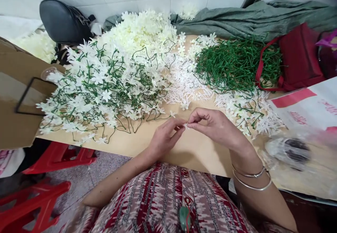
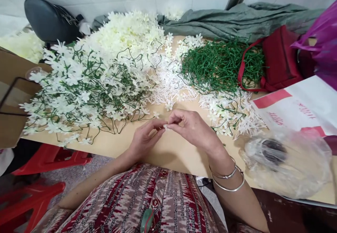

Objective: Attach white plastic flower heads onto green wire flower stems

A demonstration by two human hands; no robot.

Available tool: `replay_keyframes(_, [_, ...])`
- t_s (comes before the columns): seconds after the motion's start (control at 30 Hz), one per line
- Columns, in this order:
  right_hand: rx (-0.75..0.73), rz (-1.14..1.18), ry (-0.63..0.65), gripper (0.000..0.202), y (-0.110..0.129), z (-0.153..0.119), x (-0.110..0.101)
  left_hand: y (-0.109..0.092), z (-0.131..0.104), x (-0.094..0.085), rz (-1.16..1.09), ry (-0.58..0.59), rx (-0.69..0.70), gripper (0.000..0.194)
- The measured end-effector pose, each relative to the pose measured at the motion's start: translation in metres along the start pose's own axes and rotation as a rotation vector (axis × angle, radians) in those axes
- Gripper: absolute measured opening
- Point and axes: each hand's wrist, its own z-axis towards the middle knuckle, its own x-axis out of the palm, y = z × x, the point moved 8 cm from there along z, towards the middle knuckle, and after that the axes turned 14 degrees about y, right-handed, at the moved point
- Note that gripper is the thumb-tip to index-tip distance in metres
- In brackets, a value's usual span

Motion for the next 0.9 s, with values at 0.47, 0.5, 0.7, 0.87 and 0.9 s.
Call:
replay_keyframes(0.47, [0.115, -0.668, -0.206, 0.023, 0.006, 0.032, -0.002, 0.025, -0.027, -0.003, -0.3, 0.138, -0.13, 0.004])
replay_keyframes(0.5, [0.134, -0.706, -0.205, 0.025, 0.003, 0.035, -0.002, 0.024, -0.024, -0.001, -0.284, 0.174, -0.109, 0.004])
replay_keyframes(0.7, [0.232, -0.761, -0.262, 0.025, -0.012, 0.024, -0.021, 0.027, -0.005, -0.006, -0.215, 0.313, -0.13, 0.006])
replay_keyframes(0.87, [0.308, -0.697, -0.444, 0.022, -0.024, -0.007, -0.055, 0.026, 0.012, -0.007, -0.312, 0.255, -0.123, 0.005])
replay_keyframes(0.9, [0.292, -0.647, -0.48, 0.022, -0.026, -0.013, -0.061, 0.027, 0.016, -0.004, -0.375, 0.247, -0.133, 0.006])
